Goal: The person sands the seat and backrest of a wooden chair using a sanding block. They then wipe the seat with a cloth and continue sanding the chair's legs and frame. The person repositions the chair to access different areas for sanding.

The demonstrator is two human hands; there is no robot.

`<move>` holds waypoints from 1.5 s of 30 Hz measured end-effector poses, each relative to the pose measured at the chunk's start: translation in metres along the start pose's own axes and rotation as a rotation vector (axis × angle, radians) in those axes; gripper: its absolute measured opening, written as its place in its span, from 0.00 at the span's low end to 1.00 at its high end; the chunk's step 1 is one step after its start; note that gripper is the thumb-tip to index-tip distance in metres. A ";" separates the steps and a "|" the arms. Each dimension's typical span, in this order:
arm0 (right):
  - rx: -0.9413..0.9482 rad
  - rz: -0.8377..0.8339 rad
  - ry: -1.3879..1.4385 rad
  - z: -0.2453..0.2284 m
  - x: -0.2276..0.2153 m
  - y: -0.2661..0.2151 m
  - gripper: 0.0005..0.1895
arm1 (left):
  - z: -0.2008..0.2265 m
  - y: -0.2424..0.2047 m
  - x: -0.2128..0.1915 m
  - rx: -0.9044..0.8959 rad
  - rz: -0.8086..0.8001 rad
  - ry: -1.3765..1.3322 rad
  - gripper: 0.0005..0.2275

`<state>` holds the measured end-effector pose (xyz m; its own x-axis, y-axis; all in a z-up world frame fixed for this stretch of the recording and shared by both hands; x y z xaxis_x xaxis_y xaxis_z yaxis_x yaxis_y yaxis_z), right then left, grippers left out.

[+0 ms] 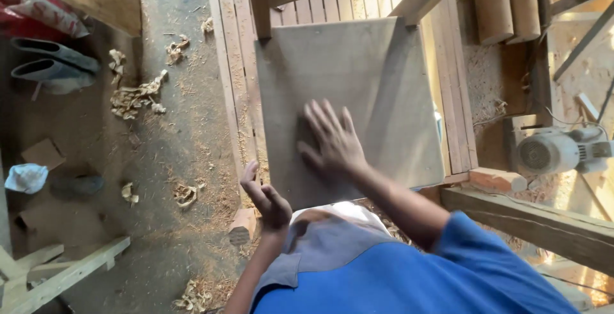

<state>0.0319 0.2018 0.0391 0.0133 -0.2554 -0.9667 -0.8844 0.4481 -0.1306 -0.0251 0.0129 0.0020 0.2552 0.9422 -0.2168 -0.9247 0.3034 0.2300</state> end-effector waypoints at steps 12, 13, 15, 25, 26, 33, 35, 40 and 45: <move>0.159 0.056 0.059 -0.022 -0.019 0.070 0.43 | -0.007 -0.001 -0.006 0.086 0.009 0.009 0.32; 0.142 0.054 0.058 -0.022 -0.019 0.072 0.43 | -0.007 0.001 -0.004 0.085 0.025 0.014 0.32; 0.216 0.042 0.059 -0.020 -0.015 0.068 0.44 | -0.006 0.000 -0.003 0.145 0.016 0.000 0.32; 0.004 0.127 0.056 -0.035 -0.010 0.085 0.40 | -0.013 -0.006 -0.002 0.095 0.072 -0.059 0.32; -0.082 0.041 0.034 -0.042 0.000 0.046 0.42 | -0.011 -0.005 0.000 0.103 0.074 -0.087 0.33; -0.410 0.046 -0.100 -0.039 0.032 0.005 0.42 | -0.008 -0.006 -0.003 0.084 0.088 -0.030 0.34; -0.357 0.119 -0.080 -0.039 0.021 0.072 0.37 | -0.010 -0.007 -0.006 0.087 0.076 -0.037 0.34; -0.318 0.306 0.014 -0.046 0.038 0.096 0.32 | -0.050 -0.026 -0.022 0.003 0.086 -0.070 0.36; -0.819 0.287 0.092 -0.073 0.033 -0.048 0.32 | -0.100 -0.061 -0.073 -0.472 0.069 0.013 0.37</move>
<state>0.0412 0.1094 0.0294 -0.2677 -0.3109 -0.9119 -0.9053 -0.2427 0.3485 -0.0154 -0.0889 -0.0910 0.1875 0.9553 -0.2285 -0.9675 0.1395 -0.2107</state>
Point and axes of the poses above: each hand's wrist, its own y-axis towards the middle knuckle, its own x-axis out of the palm, z = x × y, the point moved 3 cm from there along y, towards the middle knuckle
